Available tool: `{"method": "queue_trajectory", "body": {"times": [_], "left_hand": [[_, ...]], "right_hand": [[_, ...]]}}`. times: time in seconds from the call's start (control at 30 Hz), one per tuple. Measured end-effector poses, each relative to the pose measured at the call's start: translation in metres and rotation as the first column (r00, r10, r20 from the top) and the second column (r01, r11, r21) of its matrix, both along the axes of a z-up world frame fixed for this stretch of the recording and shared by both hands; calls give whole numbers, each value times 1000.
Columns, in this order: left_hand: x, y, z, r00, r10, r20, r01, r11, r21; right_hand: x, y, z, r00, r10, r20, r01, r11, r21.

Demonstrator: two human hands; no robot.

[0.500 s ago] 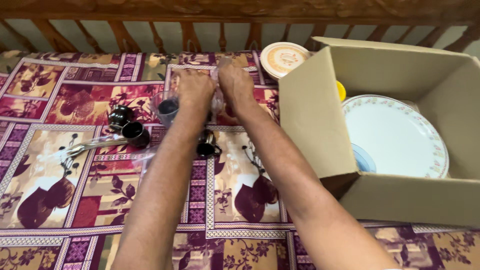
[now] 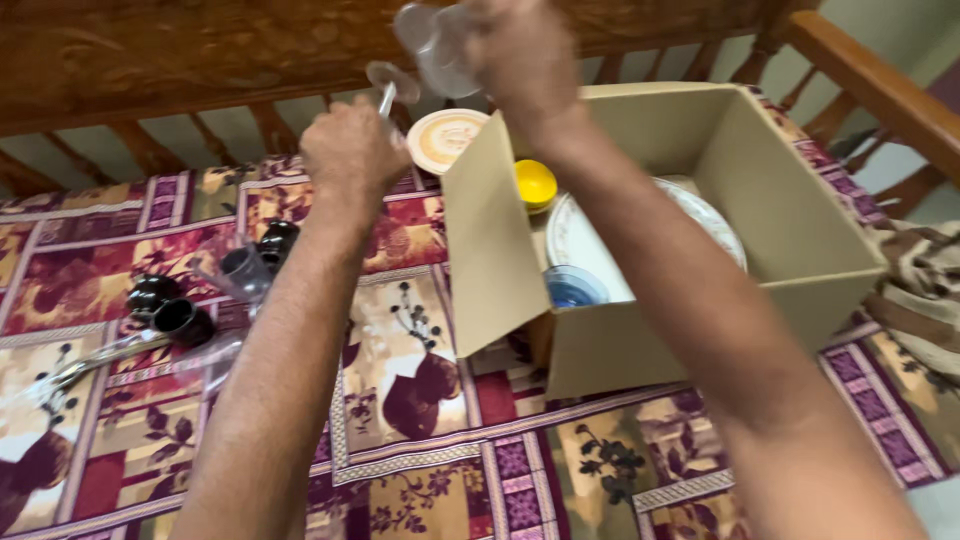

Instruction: The person wipes several plates with a cloth, then places them into a cardboard box. They also pack bowls, glasses, and mugs into the box. The task is performed on a dining table with a patterned tablecloth.

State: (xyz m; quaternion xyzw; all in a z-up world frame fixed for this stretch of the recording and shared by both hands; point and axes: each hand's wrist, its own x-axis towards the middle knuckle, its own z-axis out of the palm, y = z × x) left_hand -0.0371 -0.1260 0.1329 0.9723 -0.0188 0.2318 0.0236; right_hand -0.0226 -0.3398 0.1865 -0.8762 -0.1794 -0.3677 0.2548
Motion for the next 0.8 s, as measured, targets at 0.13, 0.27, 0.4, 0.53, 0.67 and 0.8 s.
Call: {"method": "queue_trajectory", "body": {"times": [0.13, 0.27, 0.4, 0.53, 0.67, 0.8], "left_hand": [[-16, -84, 31, 994, -99, -44, 86, 969, -232], [-28, -156, 34, 958, -279, -67, 251, 929, -272], [-30, -200, 9, 899, -351, -261, 260, 909, -325], [-24, -202, -9, 831, -373, -413, 267, 918, -292], [-23, -198, -10, 874, -314, -371, 230, 939, -255], [-21, -199, -8, 837, -294, -461, 228, 954, -196]], "right_hand": [[-33, -103, 14, 928, -92, 361, 143, 983, -118], [-32, -171, -9, 915, -188, -357, 251, 958, 138], [-16, -200, -67, 844, -298, -446, 360, 931, 59], [-20, -214, -92, 738, -299, -605, 397, 917, 31], [-25, -217, -91, 726, -318, -610, 429, 903, 40], [-23, -203, -97, 685, -84, -724, 317, 929, 193]]}}
